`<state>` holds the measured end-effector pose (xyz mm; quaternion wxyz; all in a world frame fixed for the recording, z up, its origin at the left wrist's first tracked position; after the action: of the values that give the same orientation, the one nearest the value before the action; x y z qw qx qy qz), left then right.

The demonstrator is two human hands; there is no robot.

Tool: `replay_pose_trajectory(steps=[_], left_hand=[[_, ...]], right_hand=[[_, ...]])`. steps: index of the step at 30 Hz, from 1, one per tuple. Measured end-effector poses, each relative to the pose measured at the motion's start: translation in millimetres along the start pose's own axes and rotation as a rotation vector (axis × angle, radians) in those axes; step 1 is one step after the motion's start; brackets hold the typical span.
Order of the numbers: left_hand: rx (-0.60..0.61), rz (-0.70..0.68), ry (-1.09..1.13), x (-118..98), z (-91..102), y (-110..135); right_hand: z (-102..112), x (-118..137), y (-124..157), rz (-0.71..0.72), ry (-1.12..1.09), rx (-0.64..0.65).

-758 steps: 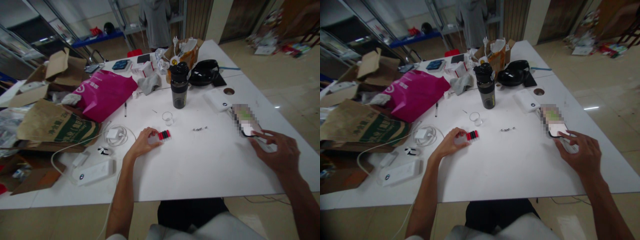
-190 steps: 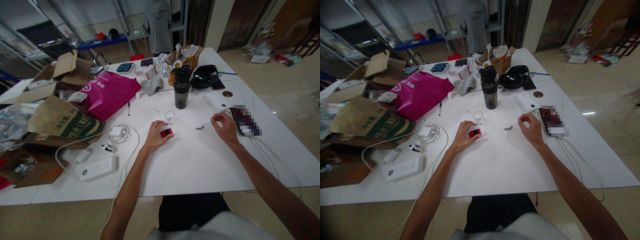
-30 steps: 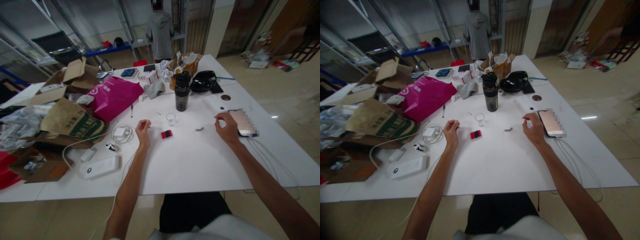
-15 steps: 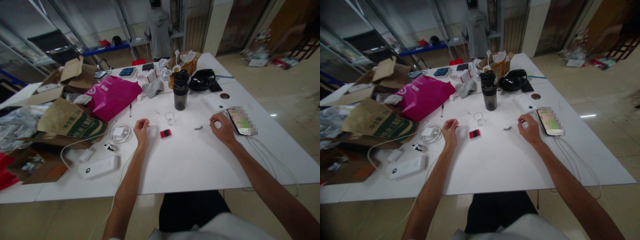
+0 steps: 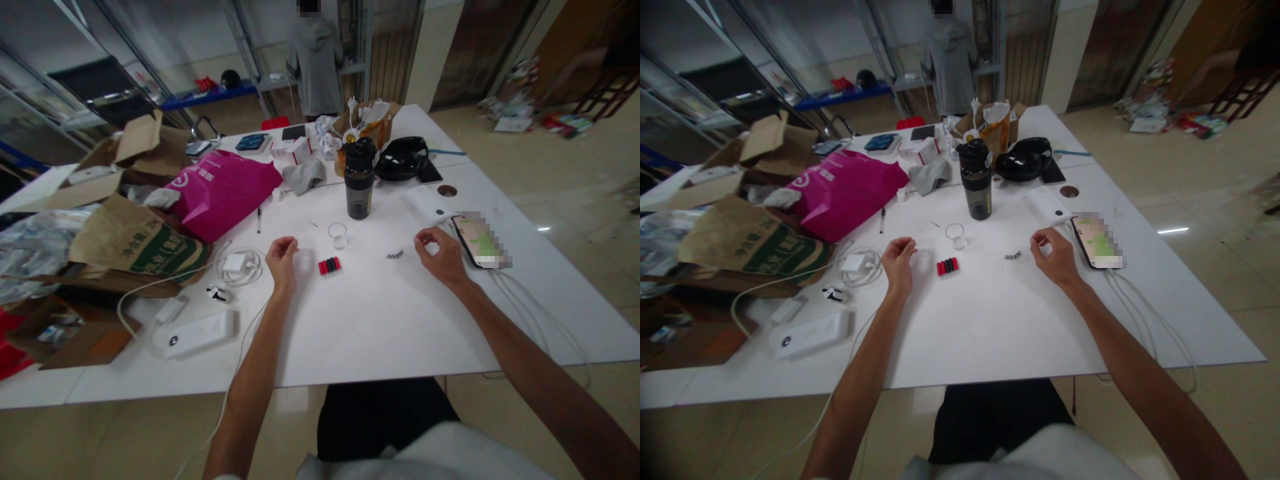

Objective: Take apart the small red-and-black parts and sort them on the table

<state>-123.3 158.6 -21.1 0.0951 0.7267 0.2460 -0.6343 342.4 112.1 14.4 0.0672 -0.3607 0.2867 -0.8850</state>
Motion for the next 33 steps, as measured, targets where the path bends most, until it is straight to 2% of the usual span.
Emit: replay_pose_trajectory(steps=[12,26,30,33], left_hand=[[0.027,-0.020,-0.041,-0.8,-2.3,0.4],[0.072,-0.004,-0.045,-7.7,-0.7,-4.9],[0.163,-0.004,-0.033,-16.3,-4.9,-5.2],[0.276,-0.037,-0.123,-27.8,-7.5,-2.5]], right_hand=[[-0.5,-1.7,0.4,-0.016,-0.006,0.010],[-2.6,3.1,0.3,0.064,-0.062,0.042],[-3.7,8.2,1.5,0.075,-0.074,0.077],[-6.1,12.5,2.8,0.082,-0.093,0.104]])
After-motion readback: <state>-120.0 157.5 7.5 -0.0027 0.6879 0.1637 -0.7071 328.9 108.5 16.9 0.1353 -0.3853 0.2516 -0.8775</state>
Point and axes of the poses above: each hand's wrist, its own y-axis away from the middle knuckle, its own z-axis out of the back of the hand, x = y × z, the point moved 7 cm from there along -y, towards the middle knuckle, and after that the axes turned 2 degrees about y, right-handed, at the moved point
